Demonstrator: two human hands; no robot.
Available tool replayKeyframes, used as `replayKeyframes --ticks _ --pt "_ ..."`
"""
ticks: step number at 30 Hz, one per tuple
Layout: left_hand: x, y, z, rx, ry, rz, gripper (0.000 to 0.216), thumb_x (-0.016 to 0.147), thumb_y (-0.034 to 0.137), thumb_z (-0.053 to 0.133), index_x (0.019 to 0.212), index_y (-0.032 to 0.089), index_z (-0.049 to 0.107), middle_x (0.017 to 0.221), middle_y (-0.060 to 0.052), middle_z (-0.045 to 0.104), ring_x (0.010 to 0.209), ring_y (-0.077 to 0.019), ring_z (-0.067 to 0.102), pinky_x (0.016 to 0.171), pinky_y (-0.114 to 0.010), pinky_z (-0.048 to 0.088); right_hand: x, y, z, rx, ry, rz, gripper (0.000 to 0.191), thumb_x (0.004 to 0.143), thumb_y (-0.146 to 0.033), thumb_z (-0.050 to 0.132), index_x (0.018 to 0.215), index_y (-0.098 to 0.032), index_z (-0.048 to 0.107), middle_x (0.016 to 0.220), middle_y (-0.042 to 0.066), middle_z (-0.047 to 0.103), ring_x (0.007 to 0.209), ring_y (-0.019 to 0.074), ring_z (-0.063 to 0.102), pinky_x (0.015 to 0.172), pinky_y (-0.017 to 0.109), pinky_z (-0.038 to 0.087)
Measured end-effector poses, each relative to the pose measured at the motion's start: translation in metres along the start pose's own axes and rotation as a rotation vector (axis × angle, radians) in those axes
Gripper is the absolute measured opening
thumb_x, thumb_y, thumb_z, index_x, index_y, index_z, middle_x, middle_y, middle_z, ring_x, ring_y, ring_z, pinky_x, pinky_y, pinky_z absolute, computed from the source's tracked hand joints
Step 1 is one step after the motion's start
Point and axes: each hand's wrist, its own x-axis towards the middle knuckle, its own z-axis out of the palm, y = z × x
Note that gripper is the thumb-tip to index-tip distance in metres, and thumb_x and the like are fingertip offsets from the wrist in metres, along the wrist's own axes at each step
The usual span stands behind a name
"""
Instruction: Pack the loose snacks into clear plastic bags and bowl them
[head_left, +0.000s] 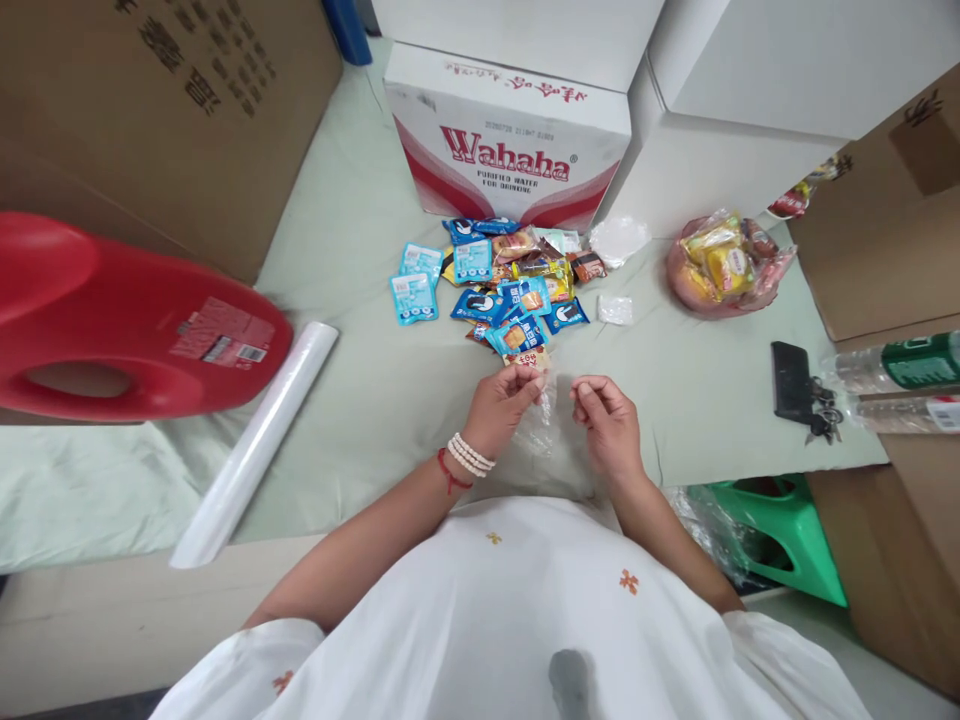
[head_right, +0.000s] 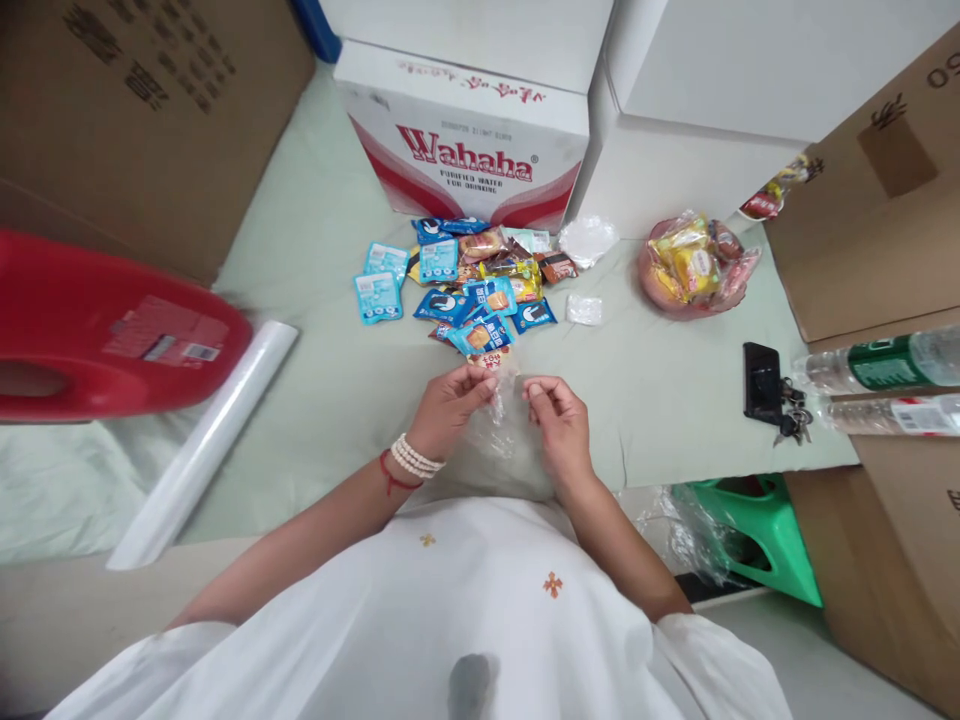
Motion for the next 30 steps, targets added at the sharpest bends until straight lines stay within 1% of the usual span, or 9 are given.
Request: replayKeyframes --ticks 5,11,14,16,19,22,26,28,30 --pt "0.006 0.002 -0.006 -0.128 0.028 -0.008 0.042 0.071 0.055 0.085 0.079 0.018 0.066 0.067 0.003 0.063 0.062 -0.0099 0.054 0.063 -0.025 0.045 -0.004 0.008 -0.021 -0.242 -0.100 -0.140 0.027 0.093 -0.047 0.068 0.102 -0.022 0.075 0.099 0.004 0.067 0.077 0.0144 0.056 0.069 0.027 0.046" --pt "0.010 0.006 -0.016 -0.262 0.086 -0.053 0.045 0.065 0.051 0.092 0.081 0.019 0.065 0.070 0.004 0.061 0.063 -0.0083 0.054 0.062 -0.022 0.045 -0.009 0.024 -0.035 -0.174 -0.243 0.105 0.038 0.096 -0.056 0.061 0.110 -0.023 0.075 0.063 -0.003 0.054 0.054 0.0120 0.042 0.052 0.025 0.035" --pt "0.011 0.006 -0.020 -0.304 0.108 -0.060 0.047 0.063 0.049 0.093 0.080 0.019 0.061 0.071 0.005 0.060 0.064 -0.0082 0.055 0.063 -0.022 0.047 -0.013 0.028 -0.036 -0.140 -0.351 0.183 0.043 0.090 -0.057 0.069 0.116 -0.023 0.072 0.083 0.001 0.069 0.057 0.0110 0.048 0.053 0.024 0.036" --pt "0.012 0.004 -0.023 -0.313 0.127 -0.070 0.048 0.063 0.049 0.093 0.082 0.021 0.060 0.073 0.005 0.060 0.065 -0.0086 0.056 0.062 -0.022 0.049 -0.015 0.030 -0.036 -0.157 -0.379 0.200 0.041 0.083 -0.054 0.076 0.108 -0.022 0.073 0.090 0.002 0.072 0.062 0.0113 0.052 0.055 0.024 0.038" --pt "0.016 0.003 -0.027 -0.336 0.145 -0.076 0.052 0.063 0.051 0.093 0.085 0.023 0.055 0.077 0.005 0.064 0.069 -0.0108 0.061 0.064 -0.024 0.052 -0.019 0.033 -0.038 -0.185 -0.345 0.204 0.035 0.080 -0.052 0.079 0.089 -0.020 0.072 0.072 -0.001 0.066 0.059 0.0110 0.050 0.054 0.023 0.037" --pt "0.019 0.005 -0.028 -0.388 0.142 -0.065 0.057 0.063 0.052 0.092 0.089 0.025 0.050 0.091 0.003 0.069 0.079 -0.0141 0.067 0.068 -0.027 0.056 -0.023 0.034 -0.039 -0.170 -0.298 0.185 0.033 0.079 -0.051 0.079 0.084 -0.020 0.070 0.068 -0.002 0.062 0.057 0.0105 0.047 0.053 0.023 0.035" --pt "0.010 0.007 -0.024 -0.309 0.210 0.040 0.052 0.069 0.051 0.089 0.100 0.027 0.055 0.118 -0.001 0.066 0.104 -0.0168 0.065 0.078 -0.027 0.057 -0.031 0.031 -0.036 -0.236 -0.208 0.057 0.029 0.084 -0.049 0.076 0.085 -0.021 0.070 0.068 -0.002 0.061 0.056 0.0111 0.045 0.052 0.024 0.037" --pt "-0.003 0.006 -0.021 -0.110 0.315 0.123 0.045 0.070 0.046 0.090 0.096 0.024 0.059 0.109 -0.001 0.066 0.100 -0.0159 0.062 0.079 -0.025 0.054 -0.035 0.029 -0.033 -0.349 -0.164 -0.108 0.022 0.090 -0.044 0.071 0.090 -0.022 0.073 0.072 -0.001 0.062 0.058 0.0119 0.047 0.056 0.026 0.041" --pt "-0.018 0.002 -0.017 0.091 0.279 0.129 0.036 0.075 0.045 0.086 0.081 0.021 0.060 0.085 0.000 0.064 0.082 -0.0139 0.058 0.073 -0.024 0.050 -0.039 0.026 -0.030 -0.470 -0.157 -0.288 0.018 0.095 -0.036 0.065 0.099 -0.022 0.076 0.074 0.000 0.062 0.060 0.0124 0.050 0.058 0.026 0.043"
